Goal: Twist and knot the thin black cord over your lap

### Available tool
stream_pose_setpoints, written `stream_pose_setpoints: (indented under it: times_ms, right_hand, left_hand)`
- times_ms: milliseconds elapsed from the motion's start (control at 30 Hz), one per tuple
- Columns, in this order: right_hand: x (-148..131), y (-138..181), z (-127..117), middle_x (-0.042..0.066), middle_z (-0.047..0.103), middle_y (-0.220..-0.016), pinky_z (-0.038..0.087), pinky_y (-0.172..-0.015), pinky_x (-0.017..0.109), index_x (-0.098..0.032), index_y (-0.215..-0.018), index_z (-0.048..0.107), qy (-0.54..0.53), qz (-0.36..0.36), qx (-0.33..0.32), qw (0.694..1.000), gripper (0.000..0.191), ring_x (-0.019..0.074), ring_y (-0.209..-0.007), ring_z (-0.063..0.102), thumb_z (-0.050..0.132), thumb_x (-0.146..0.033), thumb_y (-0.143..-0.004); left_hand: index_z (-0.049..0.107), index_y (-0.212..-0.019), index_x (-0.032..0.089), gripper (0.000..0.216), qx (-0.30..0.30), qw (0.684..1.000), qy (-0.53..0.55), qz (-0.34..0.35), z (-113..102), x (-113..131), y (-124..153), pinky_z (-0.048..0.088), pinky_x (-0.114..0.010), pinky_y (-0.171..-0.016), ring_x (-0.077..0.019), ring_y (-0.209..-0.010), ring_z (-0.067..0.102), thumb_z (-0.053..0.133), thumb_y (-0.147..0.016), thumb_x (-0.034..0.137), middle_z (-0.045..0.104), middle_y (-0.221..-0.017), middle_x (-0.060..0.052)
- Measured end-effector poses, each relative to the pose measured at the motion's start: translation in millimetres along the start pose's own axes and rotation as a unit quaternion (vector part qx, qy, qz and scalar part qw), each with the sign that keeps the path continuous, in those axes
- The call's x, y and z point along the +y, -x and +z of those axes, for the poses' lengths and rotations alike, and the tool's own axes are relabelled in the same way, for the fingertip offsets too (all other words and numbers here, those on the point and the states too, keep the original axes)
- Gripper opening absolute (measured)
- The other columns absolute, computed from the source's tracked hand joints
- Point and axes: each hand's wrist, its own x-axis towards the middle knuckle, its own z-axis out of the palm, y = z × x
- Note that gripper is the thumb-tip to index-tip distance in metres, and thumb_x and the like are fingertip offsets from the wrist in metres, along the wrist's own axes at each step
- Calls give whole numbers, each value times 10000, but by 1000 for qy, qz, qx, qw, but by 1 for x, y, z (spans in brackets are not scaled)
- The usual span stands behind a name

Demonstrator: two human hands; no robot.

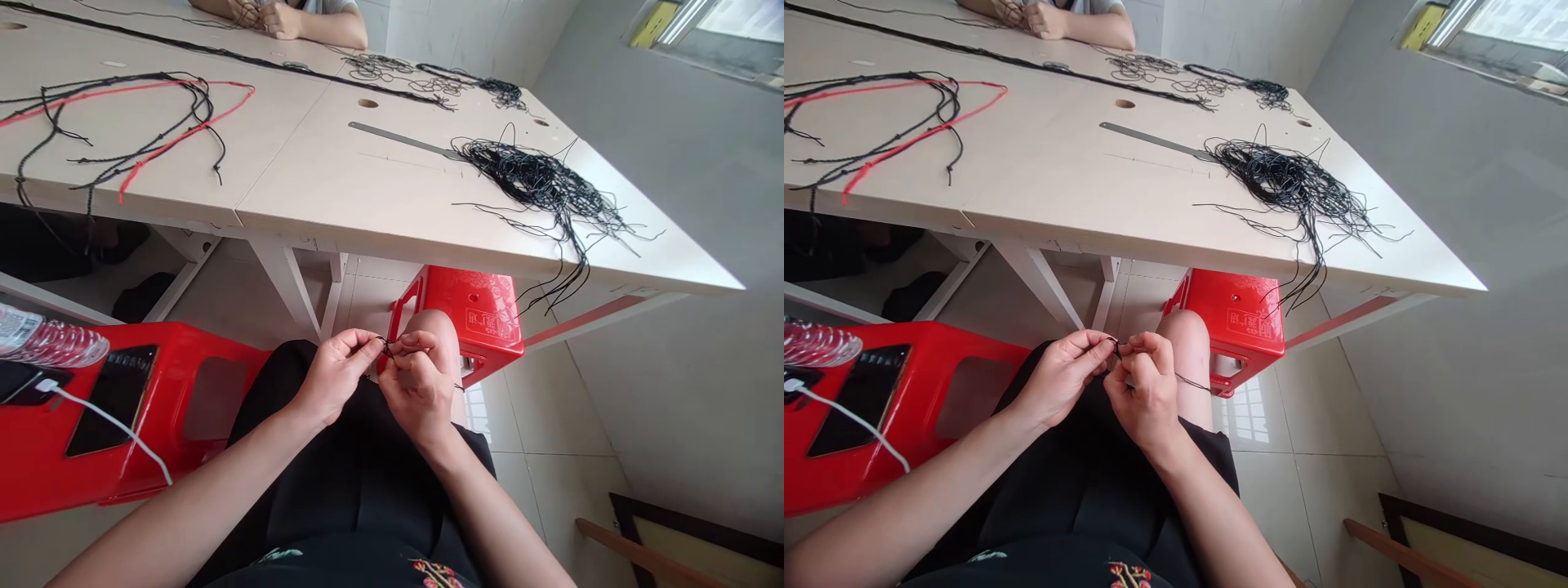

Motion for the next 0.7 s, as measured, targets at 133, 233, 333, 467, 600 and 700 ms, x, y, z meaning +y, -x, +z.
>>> stream_pose_setpoints:
  times_ms: [133, 233, 333, 467, 600, 700]
  right_hand:
    - [0, -2, -1, 7, 533, -804, 534, -599, 254, -221, -703, 413, 51, -28, 12, 998, 248, 118, -724, 571, 496, 12, -723]
    - [-1, 0, -3, -1, 563, -747, 508, -541, 231, -217, -689, 415, 33, 8, -3, 999, 222, 109, -655, 573, 508, -20, -734]
    - [-5, 0, -4, 21, 594, -779, 503, -515, 228, -210, -687, 428, -98, 148, -54, 983, 170, 116, -648, 597, 542, -104, -755]
    - [-13, -2, -8, -3, 575, -751, 526, -617, 259, -211, -767, 436, -272, 287, -86, 914, 130, 123, -693, 616, 564, -195, -770]
    - [-24, 0, -27, -38, 525, -697, 490, -592, 234, -219, -894, 451, -305, 311, -153, 887, 141, 105, -650, 585, 551, -216, -795]
    - [-35, 7, -54, -39, 549, -667, 446, -528, 214, -234, -1096, 446, -255, 313, -250, 880, 275, 101, -584, 548, 526, -231, -833]
  left_hand:
    - [653, -749, 154, 205, 1, 1000, -24, 19, -1, -2, -1, 375, -193, -545, -60, -557, 446, 697, -702, 349, 583, -650, 21]
    - [647, -748, 157, 183, 4, 998, -40, 38, -1, -3, -2, 391, -199, -566, -69, -576, 471, 681, -721, 335, 593, -663, 16]
    - [636, -760, 160, 172, -4, 997, -51, 53, -1, -4, -3, 420, -217, -598, -91, -607, 522, 653, -747, 330, 614, -678, 5]
    - [629, -761, 166, 171, -8, 995, -67, 68, 0, -3, -3, 425, -225, -585, -104, -592, 528, 626, -767, 337, 595, -628, 11]
    - [646, -742, 161, 184, 30, 995, -71, 66, -2, -3, -5, 382, -206, -526, -82, -544, 468, 661, -727, 344, 588, -638, 10]
    - [644, -731, 159, 195, 55, 997, -37, 47, -5, -2, -11, 334, -193, -479, -62, -505, 425, 678, -699, 349, 578, -637, 15]
